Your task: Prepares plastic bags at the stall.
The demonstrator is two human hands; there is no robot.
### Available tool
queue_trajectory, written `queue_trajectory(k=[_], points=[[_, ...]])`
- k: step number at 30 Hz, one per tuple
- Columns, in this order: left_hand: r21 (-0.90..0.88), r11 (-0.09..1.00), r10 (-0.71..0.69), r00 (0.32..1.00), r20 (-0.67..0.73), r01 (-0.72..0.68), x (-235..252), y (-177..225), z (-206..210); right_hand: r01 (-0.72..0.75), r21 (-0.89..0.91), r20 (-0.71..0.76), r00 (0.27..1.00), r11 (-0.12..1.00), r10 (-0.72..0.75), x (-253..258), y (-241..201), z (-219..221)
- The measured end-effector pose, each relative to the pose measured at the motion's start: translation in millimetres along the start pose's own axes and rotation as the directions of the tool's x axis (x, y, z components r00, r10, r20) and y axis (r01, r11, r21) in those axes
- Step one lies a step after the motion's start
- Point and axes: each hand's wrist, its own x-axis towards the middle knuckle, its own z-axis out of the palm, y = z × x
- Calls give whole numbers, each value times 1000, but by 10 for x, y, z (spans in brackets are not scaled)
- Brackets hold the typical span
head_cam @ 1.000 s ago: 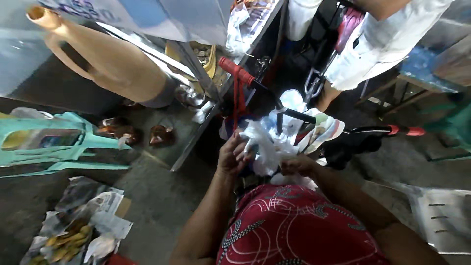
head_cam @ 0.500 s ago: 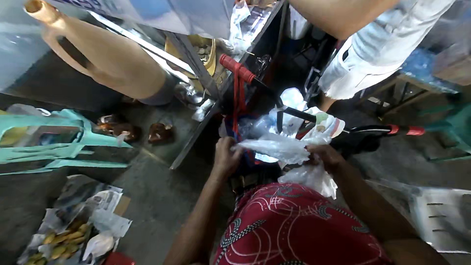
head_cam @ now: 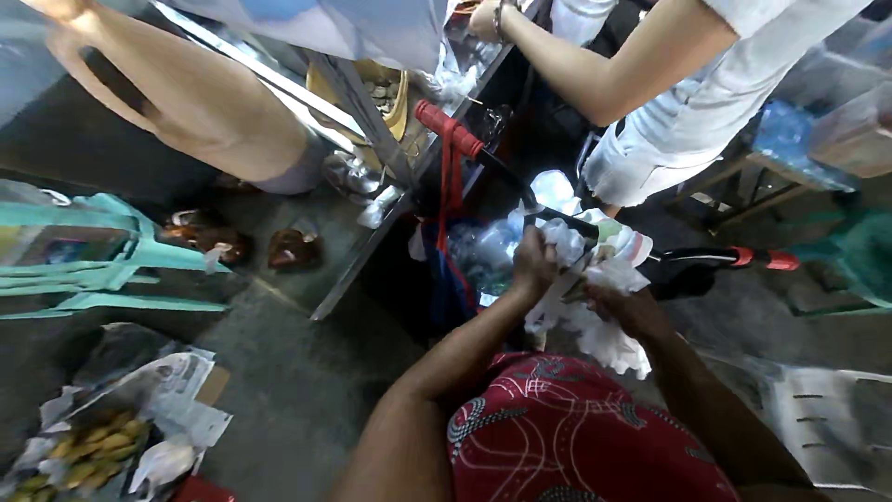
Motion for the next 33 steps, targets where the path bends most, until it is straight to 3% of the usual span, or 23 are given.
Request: queue_trajectory(k=[1,3,5,7,9,11,14,18,22,26,29,31,33], points=[[-5,1000,-24,999,33,24,50,-6,90,31,-49,47,998,998,-29,16,48,44],[-36,985,-156,961,227,168,130,12,127,108,-103,93,991,989,-99,160,183,134],[-180,930,-244,905,347,320,195,-66,85,138,-120,93,988,983,-127,368,317,200],[-386,827,-223,868,443,409,199,-160,-19,68,-185,119,992,980,-47,521,326,281],[-448,812,-146,873,466,375,89,-149,-211,36,-304,170,985,952,17,633,322,378],[-358,885,-140,905,401,296,-8,-166,-400,2,-452,230,966,892,114,777,329,463],[-137,942,-278,941,192,307,-3,-488,-616,-22,-638,268,931,770,249,979,319,590],[71,939,-334,941,-60,338,366,-847,-859,-45,-694,255,918,718,304,1082,331,644],[254,903,-345,937,-50,346,768,-1072,-714,57,-658,279,944,751,173,890,353,567],[468,740,-542,840,-9,483,789,-1303,-452,133,-620,303,950,773,80,690,387,446],[343,753,-591,807,-22,561,692,-1386,-450,173,-592,309,951,787,23,654,453,349],[184,833,-524,851,-36,521,609,-1392,-519,206,-567,310,950,797,-25,608,451,307],[51,925,-374,926,-40,376,496,-1332,-633,250,-503,324,942,827,-87,558,446,270]])
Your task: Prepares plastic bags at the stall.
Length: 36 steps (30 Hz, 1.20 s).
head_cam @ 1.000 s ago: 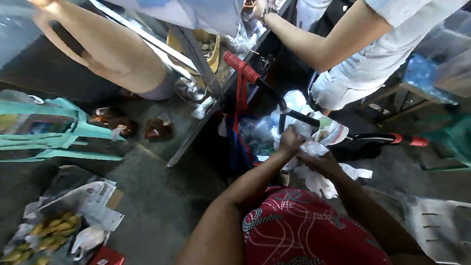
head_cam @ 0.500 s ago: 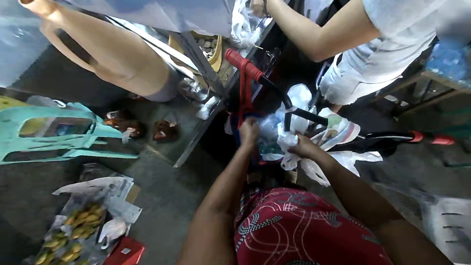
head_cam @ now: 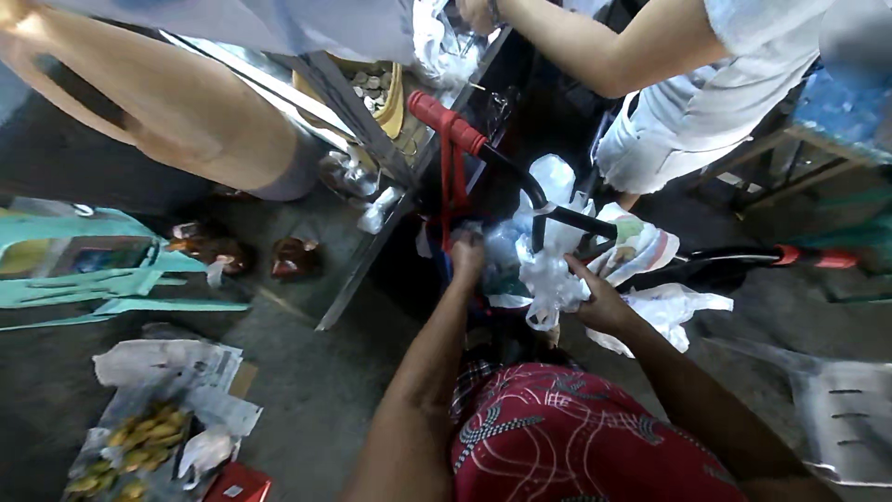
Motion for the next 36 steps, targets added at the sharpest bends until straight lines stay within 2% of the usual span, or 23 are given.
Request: queue_trajectory(k=[2,5,9,10,12,13,15,16,17,18,19,20,22,25,26,27,28,29,31,32,34,36], points=[[-208,969,125,991,-36,-130,-245,81,-184,44,93,-9,999,995,-43,-52,6,-26],[-568,779,238,963,-127,-267,-555,150,-505,106,171,-24,994,980,-103,-131,5,-47],[-809,536,262,958,-113,-242,-844,212,-937,169,173,-19,985,970,-169,-221,-94,-60],[-843,489,267,959,-97,-222,-916,230,-1007,147,196,-21,989,970,-146,-240,-151,-59],[-882,419,328,942,-74,-216,-1051,266,-1058,-30,352,19,1000,936,24,-257,-336,-73],[-883,412,383,922,-54,-223,-1127,292,-1050,-106,464,53,994,880,92,-252,-435,-76],[-831,473,537,844,10,-291,-1300,371,-960,-177,687,126,984,705,125,-226,-574,-70],[-764,525,639,767,62,-376,-1384,413,-882,-197,759,162,980,621,113,-214,-620,-64],[-663,559,745,653,136,-499,-1448,450,-791,-218,795,194,975,566,104,-211,-675,-68],[-533,559,816,535,218,-635,-1513,504,-693,-237,793,204,971,561,122,-229,-752,-87],[-399,545,837,449,313,-737,-1593,573,-605,-252,756,188,968,605,169,-259,-850,-113],[-276,518,828,394,399,-810,-1667,647,-532,-252,722,166,967,644,192,-262,-879,-117],[-102,454,788,345,509,-885,-1751,741,-439,-201,704,126,979,681,159,-193,-786,-74],[-157,432,796,294,529,-888,-1737,702,-439,-184,744,55,975,642,216,-169,-733,-41],[-205,457,805,304,509,-866,-1725,651,-470,-159,757,30,977,633,210,-173,-704,-41],[-242,497,808,343,478,-833,-1714,592,-517,-140,767,12,979,627,204,-180,-672,-46],[-263,559,798,425,428,-786,-1707,533,-585,-119,780,3,982,614,186,-194,-638,-56],[-268,634,766,542,346,-725,-1693,483,-655,-94,799,0,988,594,156,-207,-590,-67],[-285,789,598,787,154,-544,-1629,454,-768,-76,806,3,992,587,125,-259,-559,-93],[-287,840,506,855,111,-460,-1578,467,-801,-82,792,1,991,606,132,-286,-588,-101],[-313,895,383,906,178,-317,-1520,573,-819,-104,743,7,989,661,147,-310,-652,-99],[-384,899,322,911,259,-209,-1511,735,-734,-79,698,-8,993,711,118,-272,-637,-41]])
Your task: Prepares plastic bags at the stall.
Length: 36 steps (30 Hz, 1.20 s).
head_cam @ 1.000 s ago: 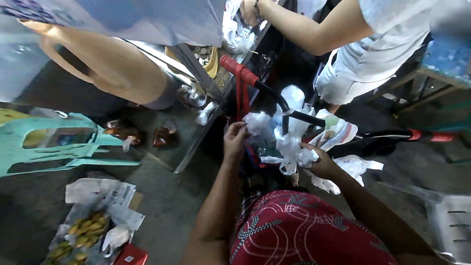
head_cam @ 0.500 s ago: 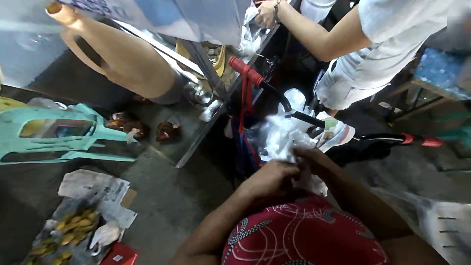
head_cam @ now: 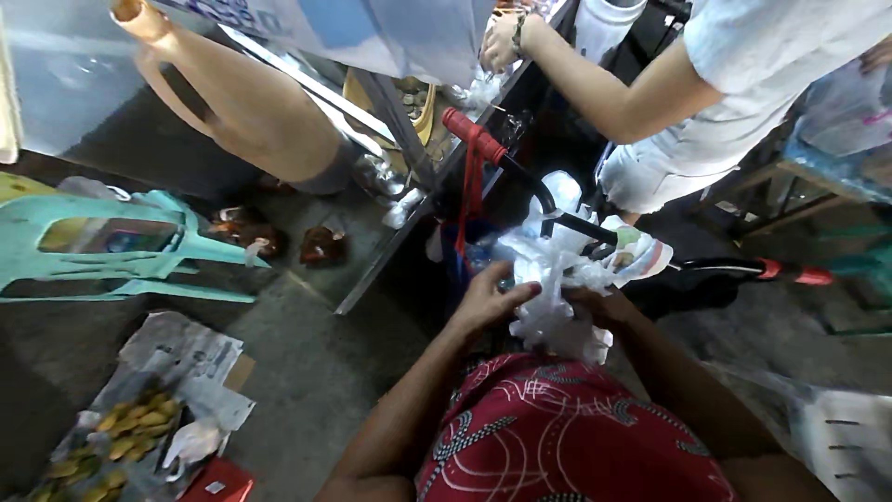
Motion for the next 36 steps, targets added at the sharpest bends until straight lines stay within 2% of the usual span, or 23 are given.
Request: queue_trajectory(k=[1,3,6,9,13,17,20,23,25,27,29,32,34,36], points=[[-66,998,6,1000,-30,-8,45,7,70,16,-14,-3,1000,1000,-16,22,23,13],[-231,968,50,977,-210,-100,126,-24,136,50,13,-38,998,999,-50,45,13,27],[-464,864,-14,909,-416,-199,186,-8,25,60,-7,-73,995,998,-60,39,-36,-59],[-551,807,-93,876,-474,-212,177,19,-40,58,2,-62,996,998,-57,25,-51,-105],[-594,750,-107,834,-541,-289,192,59,-98,75,38,-60,996,996,-73,37,11,-164],[-602,726,-125,798,-590,-331,227,117,-214,214,-45,-101,971,976,-217,37,123,-256],[-602,702,-111,776,-620,-381,251,167,-364,258,-127,-115,955,958,-273,25,140,-338],[-483,775,78,819,-568,-409,241,140,-457,266,-252,-190,929,930,-318,-58,15,-360],[-294,849,263,834,-485,-439,228,77,-528,306,-365,-221,889,879,-401,-115,-84,-432],[-123,880,390,845,-365,-459,214,62,-583,384,-438,-195,842,813,-503,-141,-205,-491],[-39,892,425,866,-266,-450,206,98,-544,437,-452,-130,830,778,-542,-171,-333,-432],[28,893,448,882,-149,-449,226,176,-349,371,-371,-24,913,852,-408,-191,-469,-103],[58,875,484,873,-65,-481,248,223,-175,268,-345,-3,958,899,-287,-170,-496,126],[51,865,500,866,-17,-499,263,246,1,289,-422,-57,938,860,-343,-77,-391,215]])
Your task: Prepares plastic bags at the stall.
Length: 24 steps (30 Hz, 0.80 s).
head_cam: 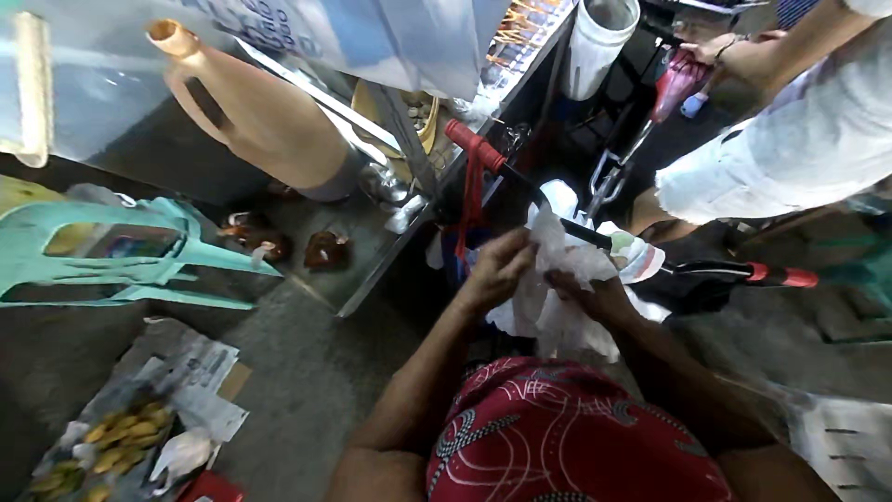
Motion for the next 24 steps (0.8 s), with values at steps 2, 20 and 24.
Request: queue_trajectory(k=[2,20,24], points=[[-21,998,-61,998,24,62,-36,18,107,45,-71,-127,990,996,-53,49,36,27],[97,961,-276,939,204,261,-200,31,-257,-154,90,-163,972,984,167,-67,-142,-81],[51,977,-212,948,236,206,-342,160,142,-112,150,-139,981,982,133,-60,-180,307]])
